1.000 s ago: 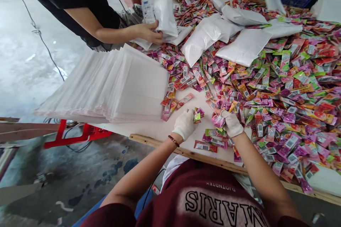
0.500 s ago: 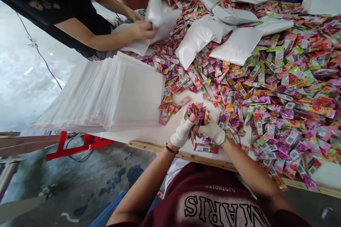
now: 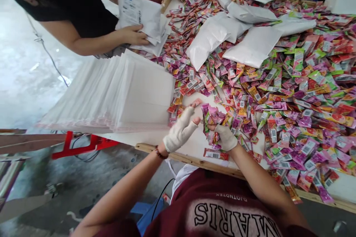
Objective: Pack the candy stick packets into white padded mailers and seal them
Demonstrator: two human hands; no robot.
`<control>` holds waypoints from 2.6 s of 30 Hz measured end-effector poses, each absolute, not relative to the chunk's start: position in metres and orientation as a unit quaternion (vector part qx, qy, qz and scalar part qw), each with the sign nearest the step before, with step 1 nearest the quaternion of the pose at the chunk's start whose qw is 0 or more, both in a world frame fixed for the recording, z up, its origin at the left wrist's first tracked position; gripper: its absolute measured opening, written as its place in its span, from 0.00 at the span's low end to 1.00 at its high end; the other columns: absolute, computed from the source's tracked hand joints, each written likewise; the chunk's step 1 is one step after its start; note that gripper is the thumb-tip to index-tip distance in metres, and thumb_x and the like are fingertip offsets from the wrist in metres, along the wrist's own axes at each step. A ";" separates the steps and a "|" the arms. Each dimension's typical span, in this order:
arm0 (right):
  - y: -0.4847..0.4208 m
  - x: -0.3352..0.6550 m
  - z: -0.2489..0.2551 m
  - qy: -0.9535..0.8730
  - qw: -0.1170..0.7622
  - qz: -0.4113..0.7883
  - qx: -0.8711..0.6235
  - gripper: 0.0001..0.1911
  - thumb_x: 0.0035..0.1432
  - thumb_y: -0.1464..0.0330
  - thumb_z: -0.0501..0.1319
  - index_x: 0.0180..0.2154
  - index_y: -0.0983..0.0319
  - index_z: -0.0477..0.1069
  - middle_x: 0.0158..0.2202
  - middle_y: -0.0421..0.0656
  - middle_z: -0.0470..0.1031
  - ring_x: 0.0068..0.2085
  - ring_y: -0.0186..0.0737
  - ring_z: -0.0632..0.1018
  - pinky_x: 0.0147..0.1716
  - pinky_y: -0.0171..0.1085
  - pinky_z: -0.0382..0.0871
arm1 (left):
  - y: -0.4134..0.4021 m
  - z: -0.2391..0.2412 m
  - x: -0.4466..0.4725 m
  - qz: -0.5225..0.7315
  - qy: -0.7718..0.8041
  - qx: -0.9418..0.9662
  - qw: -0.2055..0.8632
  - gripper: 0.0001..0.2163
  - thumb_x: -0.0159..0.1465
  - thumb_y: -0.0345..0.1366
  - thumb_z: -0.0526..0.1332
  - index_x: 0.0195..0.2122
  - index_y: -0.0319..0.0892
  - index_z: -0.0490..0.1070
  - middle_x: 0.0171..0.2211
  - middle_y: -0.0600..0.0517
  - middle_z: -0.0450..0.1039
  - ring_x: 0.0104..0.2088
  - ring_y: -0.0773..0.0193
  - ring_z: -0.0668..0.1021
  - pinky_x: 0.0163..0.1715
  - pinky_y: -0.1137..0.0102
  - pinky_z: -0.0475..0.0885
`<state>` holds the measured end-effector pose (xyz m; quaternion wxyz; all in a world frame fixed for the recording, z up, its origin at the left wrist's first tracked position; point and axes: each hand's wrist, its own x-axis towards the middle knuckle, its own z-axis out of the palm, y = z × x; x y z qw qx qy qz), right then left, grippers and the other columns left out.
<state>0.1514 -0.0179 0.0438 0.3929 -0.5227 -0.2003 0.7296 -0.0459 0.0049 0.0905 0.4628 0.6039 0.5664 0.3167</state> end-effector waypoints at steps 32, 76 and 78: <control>-0.041 0.227 0.055 -0.228 0.444 0.654 -0.568 0.16 0.40 0.55 0.69 0.31 0.56 0.75 0.27 0.41 0.78 0.32 0.46 0.80 0.25 0.39 0.73 | 0.001 0.102 -0.024 -0.012 0.647 0.755 0.105 0.19 0.67 0.29 0.50 0.56 0.48 0.69 0.45 0.43 0.72 0.36 0.59 0.78 0.32 0.67 0.70; -0.003 0.192 0.066 -0.758 -0.096 0.210 -0.610 0.21 0.61 0.64 0.53 0.53 0.66 0.68 0.51 0.58 0.71 0.48 0.57 0.76 0.45 0.49 0.70 | 0.002 0.033 0.058 0.283 0.550 0.768 0.169 0.07 0.65 0.32 0.55 0.42 0.43 0.71 0.38 0.47 0.77 0.41 0.57 0.78 0.41 0.66 0.73; 0.010 0.189 0.065 -0.741 -0.093 0.234 -0.623 0.20 0.61 0.65 0.53 0.52 0.65 0.70 0.50 0.57 0.73 0.47 0.56 0.77 0.44 0.48 0.71 | -0.001 0.034 0.053 0.289 0.510 0.798 0.139 0.08 0.66 0.31 0.55 0.42 0.42 0.72 0.38 0.45 0.77 0.41 0.57 0.78 0.42 0.64 0.73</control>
